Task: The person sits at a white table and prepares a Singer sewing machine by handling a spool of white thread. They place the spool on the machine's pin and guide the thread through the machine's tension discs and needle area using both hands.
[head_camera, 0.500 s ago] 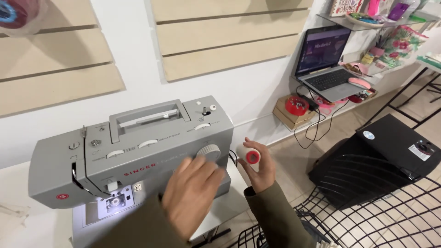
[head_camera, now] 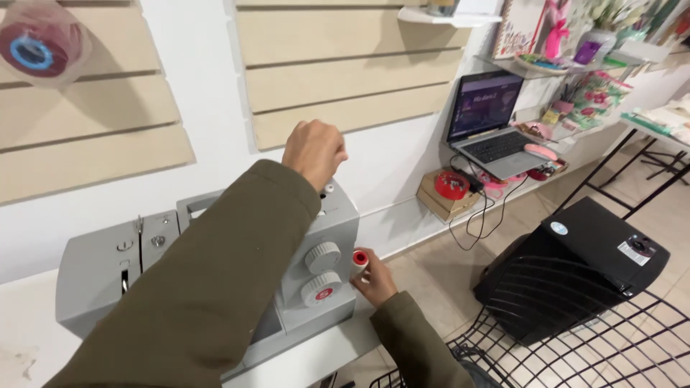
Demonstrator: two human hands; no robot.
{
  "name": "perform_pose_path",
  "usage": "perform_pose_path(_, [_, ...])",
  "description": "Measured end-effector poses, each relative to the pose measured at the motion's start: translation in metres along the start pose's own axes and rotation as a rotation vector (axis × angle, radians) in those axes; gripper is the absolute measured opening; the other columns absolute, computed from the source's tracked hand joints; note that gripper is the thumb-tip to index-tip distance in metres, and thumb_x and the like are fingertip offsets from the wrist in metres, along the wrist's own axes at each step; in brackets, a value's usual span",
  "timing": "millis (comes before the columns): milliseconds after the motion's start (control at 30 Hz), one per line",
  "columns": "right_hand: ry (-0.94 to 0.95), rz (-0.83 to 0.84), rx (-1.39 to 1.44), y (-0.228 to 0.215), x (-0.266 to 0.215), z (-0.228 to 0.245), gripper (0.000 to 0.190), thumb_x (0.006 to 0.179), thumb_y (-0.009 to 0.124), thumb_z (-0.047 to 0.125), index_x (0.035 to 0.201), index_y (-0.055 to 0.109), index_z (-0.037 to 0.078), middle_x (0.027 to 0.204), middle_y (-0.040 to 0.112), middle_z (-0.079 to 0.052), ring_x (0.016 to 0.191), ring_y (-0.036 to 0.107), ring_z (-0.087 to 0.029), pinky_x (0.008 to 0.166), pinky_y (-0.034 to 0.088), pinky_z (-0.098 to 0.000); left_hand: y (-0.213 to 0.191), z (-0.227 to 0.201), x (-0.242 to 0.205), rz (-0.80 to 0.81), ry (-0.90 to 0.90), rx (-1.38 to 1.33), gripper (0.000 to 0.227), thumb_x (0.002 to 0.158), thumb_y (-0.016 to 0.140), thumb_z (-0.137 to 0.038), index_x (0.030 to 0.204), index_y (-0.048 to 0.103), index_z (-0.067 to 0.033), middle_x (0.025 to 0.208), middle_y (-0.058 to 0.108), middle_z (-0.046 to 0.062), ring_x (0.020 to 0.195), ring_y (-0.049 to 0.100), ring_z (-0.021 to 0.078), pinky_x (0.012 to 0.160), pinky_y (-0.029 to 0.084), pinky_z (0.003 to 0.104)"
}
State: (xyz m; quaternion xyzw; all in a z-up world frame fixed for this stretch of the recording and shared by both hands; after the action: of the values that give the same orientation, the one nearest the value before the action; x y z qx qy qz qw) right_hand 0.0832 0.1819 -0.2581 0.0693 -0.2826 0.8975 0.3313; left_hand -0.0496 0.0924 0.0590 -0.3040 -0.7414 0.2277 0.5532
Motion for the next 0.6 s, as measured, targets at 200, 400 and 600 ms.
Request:
perform_pose_path(200, [0.017, 0.204, 0.035, 0.018, 0.011, -0.038, 0.061, 0.085, 0.072, -0.007, 0.140, 0.051, 0.012, 0.118, 0.065, -0.007, 0.099, 0.062, -0.019, 0.091, 0.056, -0.0334, -0.017, 0.013, -0.023, 0.034, -0.040, 0.358, 0.013, 0.074, 0.082, -0.009, 0.066, 0.075, -0.0017, 0.066, 0.067, 0.022, 0.071, 0.067, 0.0379, 0.076, 0.053, 0.047])
perform_pose_path(400, [-0.087, 0.404, 0.222, 0.004, 0.034, -0.002, 0.081, 0.080, 0.072, -0.013, 0.147, 0.036, 0.015, 0.140, 0.049, -0.005, 0.133, 0.051, -0.019, 0.108, 0.049, -0.0364, -0.041, -0.013, -0.061, 0.044, -0.006, 0.205, 0.008, 0.075, 0.079, -0.010, 0.070, 0.077, -0.0046, 0.070, 0.069, 0.019, 0.072, 0.066, 0.0379, 0.074, 0.051, 0.047])
perform_pose_path(600, [-0.233, 0.403, 0.193, -0.024, 0.058, 0.054, 0.071, 0.091, 0.049, -0.017, 0.156, 0.032, 0.006, 0.151, 0.053, -0.017, 0.146, 0.049, -0.026, 0.117, 0.040, -0.0377, -0.035, -0.037, -0.085, 0.019, 0.257, 0.403, 0.009, 0.075, 0.070, -0.005, 0.070, 0.075, -0.0094, 0.072, 0.071, 0.009, 0.080, 0.066, 0.0248, 0.079, 0.047, 0.039])
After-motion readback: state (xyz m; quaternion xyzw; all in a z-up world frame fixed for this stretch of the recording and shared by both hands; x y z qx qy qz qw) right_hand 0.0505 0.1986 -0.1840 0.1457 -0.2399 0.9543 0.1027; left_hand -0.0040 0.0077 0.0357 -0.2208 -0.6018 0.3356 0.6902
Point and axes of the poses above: each hand's wrist, its own x-axis towards the middle knuckle, its own y-axis out of the palm, z = x × y, the point moved 10 cm from there along x, towards the middle knuckle
